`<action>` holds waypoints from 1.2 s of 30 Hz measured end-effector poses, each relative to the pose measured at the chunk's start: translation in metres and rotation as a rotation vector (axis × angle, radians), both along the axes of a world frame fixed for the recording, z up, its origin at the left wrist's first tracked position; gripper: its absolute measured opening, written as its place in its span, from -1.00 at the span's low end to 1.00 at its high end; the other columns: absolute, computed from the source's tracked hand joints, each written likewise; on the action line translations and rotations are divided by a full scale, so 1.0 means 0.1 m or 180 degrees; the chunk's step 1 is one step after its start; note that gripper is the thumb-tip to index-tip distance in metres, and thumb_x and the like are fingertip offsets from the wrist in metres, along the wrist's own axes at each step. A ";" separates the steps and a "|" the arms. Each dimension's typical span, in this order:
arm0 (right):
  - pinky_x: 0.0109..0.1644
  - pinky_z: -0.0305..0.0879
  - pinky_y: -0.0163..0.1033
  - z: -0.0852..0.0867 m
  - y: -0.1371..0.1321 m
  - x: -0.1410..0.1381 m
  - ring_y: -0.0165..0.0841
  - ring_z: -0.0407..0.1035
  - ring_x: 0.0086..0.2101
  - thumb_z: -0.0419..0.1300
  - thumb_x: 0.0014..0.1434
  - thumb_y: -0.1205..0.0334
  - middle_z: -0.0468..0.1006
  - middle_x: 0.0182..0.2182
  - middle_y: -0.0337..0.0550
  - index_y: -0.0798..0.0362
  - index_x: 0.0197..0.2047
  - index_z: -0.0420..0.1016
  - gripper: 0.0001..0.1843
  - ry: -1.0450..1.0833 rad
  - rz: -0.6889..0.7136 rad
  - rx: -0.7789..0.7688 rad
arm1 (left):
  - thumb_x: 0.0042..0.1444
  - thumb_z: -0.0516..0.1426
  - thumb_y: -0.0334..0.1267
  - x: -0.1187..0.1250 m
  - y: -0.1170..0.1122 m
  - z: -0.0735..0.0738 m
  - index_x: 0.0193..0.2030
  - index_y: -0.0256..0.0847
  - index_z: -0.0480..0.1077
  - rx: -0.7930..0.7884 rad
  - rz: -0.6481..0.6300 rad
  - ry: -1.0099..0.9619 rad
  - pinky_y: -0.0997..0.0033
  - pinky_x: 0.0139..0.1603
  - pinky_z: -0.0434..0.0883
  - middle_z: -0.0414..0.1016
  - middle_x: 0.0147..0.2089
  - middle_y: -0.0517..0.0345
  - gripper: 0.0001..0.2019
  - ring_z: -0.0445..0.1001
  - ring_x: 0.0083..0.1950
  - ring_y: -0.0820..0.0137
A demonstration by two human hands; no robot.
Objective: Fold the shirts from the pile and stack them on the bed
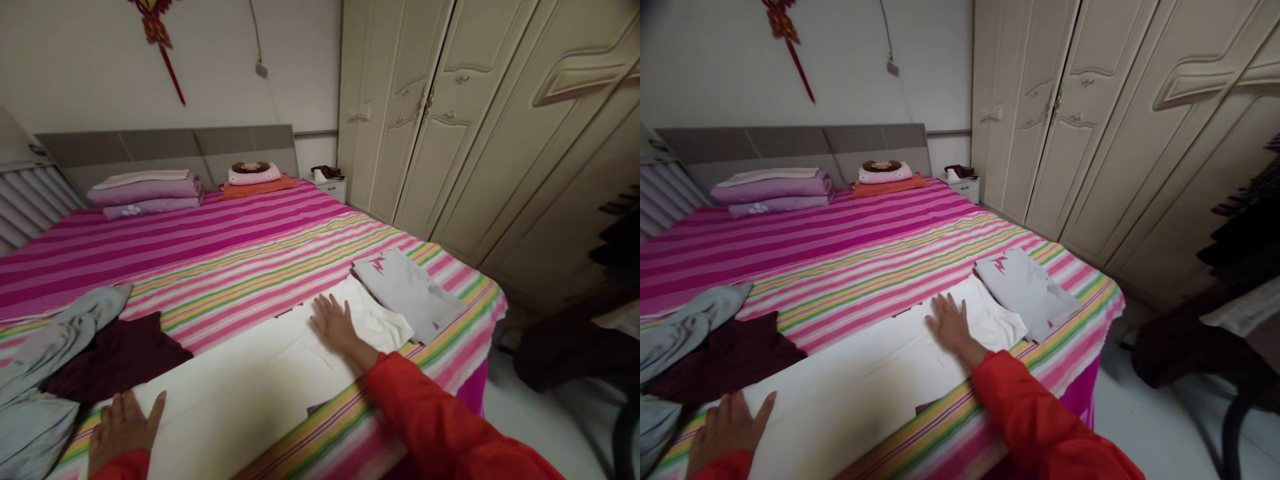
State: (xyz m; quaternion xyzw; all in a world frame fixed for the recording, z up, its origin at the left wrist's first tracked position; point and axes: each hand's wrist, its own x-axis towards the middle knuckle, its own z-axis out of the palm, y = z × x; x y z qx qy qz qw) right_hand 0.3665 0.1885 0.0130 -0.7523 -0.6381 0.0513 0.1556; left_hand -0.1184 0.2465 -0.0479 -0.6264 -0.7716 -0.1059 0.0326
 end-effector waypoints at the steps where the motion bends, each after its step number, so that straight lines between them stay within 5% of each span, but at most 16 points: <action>1: 0.39 -0.31 0.18 -0.04 -0.10 -0.07 -0.17 -0.18 0.38 -0.21 0.36 -0.15 0.05 0.40 -0.22 -0.15 0.42 0.05 -0.37 -0.0009 0.0107 0.0004 | 0.10 -0.30 0.22 0.03 0.00 0.01 0.39 -0.62 -0.04 0.0079 0.0067 -0.0059 -0.05 0.39 0.00 -0.02 0.45 -0.40 -0.05 -0.08 0.47 -0.08; 8: 0.36 -0.19 0.15 -0.24 -0.58 0.34 -0.12 0.01 0.33 -0.17 0.37 0.05 0.19 0.34 -0.05 0.02 0.36 0.20 -0.43 -0.0212 -0.0819 0.0202 | 0.12 -0.26 0.19 0.14 -0.05 0.15 0.39 -0.58 -0.02 0.0131 0.0007 -0.0243 -0.06 0.40 -0.04 -0.04 0.46 -0.35 -0.09 -0.13 0.49 -0.03; 13: 0.33 -0.10 0.11 -0.31 -0.61 0.43 -0.13 0.11 0.29 -0.17 0.36 0.11 0.31 0.28 0.03 0.10 0.30 0.31 -0.44 -0.0318 -0.0935 0.0629 | 0.11 -0.13 0.06 0.38 -0.07 0.49 0.37 -0.62 0.04 -0.0138 0.0421 -0.0660 -0.23 0.37 -0.03 -0.01 0.44 -0.41 -0.17 -0.12 0.48 -0.08; 16: 0.31 -0.07 0.09 -0.33 -0.61 0.39 -0.13 0.15 0.27 -0.16 0.35 0.12 0.34 0.26 0.05 0.12 0.27 0.34 -0.45 -0.0352 -0.0930 0.0711 | 0.22 -0.18 -0.09 0.97 -0.16 0.72 0.36 -0.60 0.05 0.0076 0.0624 -0.0893 -0.40 0.30 -0.04 -0.02 0.43 -0.52 -0.31 -0.07 0.46 -0.13; 18: 0.30 -0.05 0.10 -0.33 -0.62 0.39 -0.11 0.16 0.26 -0.15 0.34 0.13 0.35 0.25 0.06 0.14 0.26 0.35 -0.45 -0.0375 -0.0912 0.0732 | 0.26 -0.17 -0.13 1.57 -0.29 0.78 0.36 -0.54 0.11 0.0112 -0.0005 -0.0938 -0.31 0.35 -0.06 0.04 0.41 -0.48 -0.37 -0.02 0.45 -0.06; 20: 0.29 -0.05 0.12 -0.35 -0.63 0.41 -0.11 0.16 0.26 -0.15 0.34 0.14 0.35 0.25 0.07 0.15 0.26 0.35 -0.45 -0.0411 -0.0863 0.0781 | 0.26 -0.09 -0.11 2.22 -0.47 0.73 0.35 -0.19 0.20 0.0039 -0.0526 -0.0917 -0.04 0.41 -0.02 0.17 0.42 -0.10 -0.46 0.03 0.46 0.19; 22: 0.29 -0.04 0.12 -0.37 -0.64 0.43 -0.11 0.16 0.25 -0.15 0.33 0.14 0.36 0.25 0.07 0.15 0.25 0.36 -0.45 -0.0440 -0.0815 0.0831 | 0.28 -0.10 -0.11 2.75 -0.65 0.60 0.37 -0.09 0.17 -0.0073 -0.1390 -0.0785 -0.04 0.43 -0.03 0.07 0.46 0.07 -0.47 -0.06 0.49 0.21; 25: 0.27 0.00 0.13 -0.41 -0.64 0.46 -0.10 0.18 0.24 -0.16 0.33 0.14 0.37 0.24 0.09 0.17 0.23 0.38 -0.45 -0.0483 -0.0803 0.0878 | 0.30 -0.13 -0.05 3.07 -0.82 0.43 0.40 -0.06 0.12 -0.0265 -0.1804 -0.0606 -0.04 0.45 -0.05 0.03 0.47 0.16 -0.46 -0.09 0.49 0.20; 28: 0.25 0.02 0.14 -0.45 -0.64 0.47 -0.10 0.21 0.22 -0.15 0.32 0.15 0.39 0.22 0.09 0.17 0.23 0.39 -0.46 -0.0537 -0.0799 0.0994 | 0.30 -0.11 -0.02 2.78 -0.83 0.37 0.40 -0.09 0.13 -0.0406 -0.1736 -0.0403 -0.02 0.45 -0.05 0.05 0.46 0.17 -0.44 -0.06 0.49 0.19; 36: 0.22 0.06 0.16 -0.51 -0.62 0.51 -0.08 0.22 0.20 -0.11 0.31 0.15 0.42 0.19 0.09 0.13 0.22 0.40 -0.48 -0.0534 -0.0779 0.1103 | 0.28 -0.08 -0.04 1.01 -0.78 0.48 0.41 -0.16 0.09 -0.0461 -0.0328 0.0104 -0.06 0.43 -0.06 0.00 0.48 0.06 -0.41 -0.10 0.49 0.13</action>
